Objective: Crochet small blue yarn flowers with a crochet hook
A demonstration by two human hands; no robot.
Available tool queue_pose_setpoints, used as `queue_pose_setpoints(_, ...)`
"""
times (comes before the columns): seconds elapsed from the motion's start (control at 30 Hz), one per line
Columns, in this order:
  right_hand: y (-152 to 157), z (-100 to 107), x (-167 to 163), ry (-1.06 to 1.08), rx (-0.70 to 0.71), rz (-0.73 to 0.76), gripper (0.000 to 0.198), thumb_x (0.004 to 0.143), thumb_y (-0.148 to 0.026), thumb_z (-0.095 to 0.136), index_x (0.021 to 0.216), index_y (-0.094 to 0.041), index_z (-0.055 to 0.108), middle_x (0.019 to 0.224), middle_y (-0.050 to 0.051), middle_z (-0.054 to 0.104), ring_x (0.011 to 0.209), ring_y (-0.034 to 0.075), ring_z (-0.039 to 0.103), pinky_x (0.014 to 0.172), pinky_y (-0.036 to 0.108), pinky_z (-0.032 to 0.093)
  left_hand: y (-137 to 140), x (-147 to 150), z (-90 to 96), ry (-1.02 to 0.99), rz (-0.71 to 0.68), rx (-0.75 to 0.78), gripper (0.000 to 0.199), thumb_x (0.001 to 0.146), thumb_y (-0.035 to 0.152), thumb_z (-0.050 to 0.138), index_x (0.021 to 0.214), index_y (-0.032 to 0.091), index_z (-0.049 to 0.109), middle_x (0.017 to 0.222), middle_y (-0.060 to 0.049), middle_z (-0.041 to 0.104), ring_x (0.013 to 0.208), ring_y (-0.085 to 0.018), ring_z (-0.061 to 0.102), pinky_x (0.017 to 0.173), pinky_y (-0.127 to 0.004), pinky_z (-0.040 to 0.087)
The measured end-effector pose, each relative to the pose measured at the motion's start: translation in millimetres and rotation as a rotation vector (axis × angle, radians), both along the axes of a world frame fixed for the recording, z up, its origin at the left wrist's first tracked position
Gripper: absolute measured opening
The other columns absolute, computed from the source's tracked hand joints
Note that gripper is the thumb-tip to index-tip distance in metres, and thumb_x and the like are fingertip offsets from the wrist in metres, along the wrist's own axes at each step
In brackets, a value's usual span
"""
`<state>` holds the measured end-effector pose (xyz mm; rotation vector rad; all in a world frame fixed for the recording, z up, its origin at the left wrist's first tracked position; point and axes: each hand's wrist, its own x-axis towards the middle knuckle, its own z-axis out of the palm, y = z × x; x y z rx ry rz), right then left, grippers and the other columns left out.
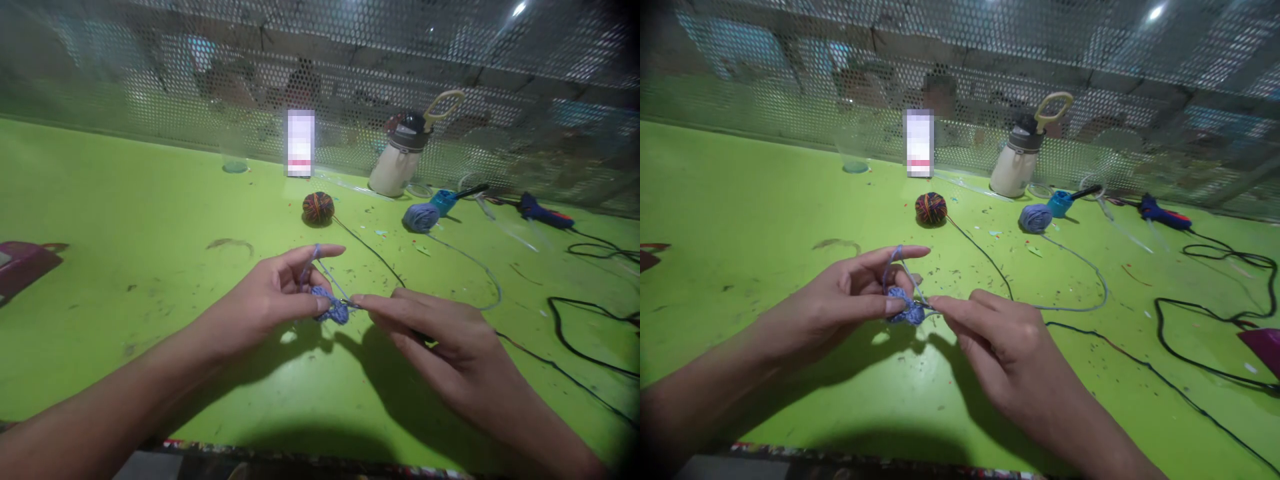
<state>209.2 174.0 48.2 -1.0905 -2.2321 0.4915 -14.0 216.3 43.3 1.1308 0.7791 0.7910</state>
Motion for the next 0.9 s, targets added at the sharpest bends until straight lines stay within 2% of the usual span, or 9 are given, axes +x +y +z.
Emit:
queue_pose_setpoints(0.57,-2.3,1.8,0.1,-0.189,0.070,0.009,0.035,0.094,-0.010,0.046,0.121,-0.019,0.066,0.069,0.001,0.053,0.058,0.013,0.053,0.054,0.025,0.035,-2.4,2.3,-0.5,0.042,0.026,0.045,0.053,0.081,0.009,0.068,0.130,0.023,0.056,0.084,0.003,0.060,0.075,-0.012,0.058,0.074,-0.028,0.045)
queue_pose_setpoints(0.9,-1.5,3.0,-0.1,-0.034,0.001,-0.026,0.036,0.091,-0.004,0.050,0.118,-0.021,0.068,0.068,-0.002,0.055,0.061,0.011,0.055,0.056,0.022,0.038,-0.1,0.7,-2.5,-0.003,0.017,0.010,0.055,0.079,0.009,0.070,0.130,0.022,0.056,0.086,0.002,0.061,0.077,-0.012,0.058,0.074,-0.028,0.046)
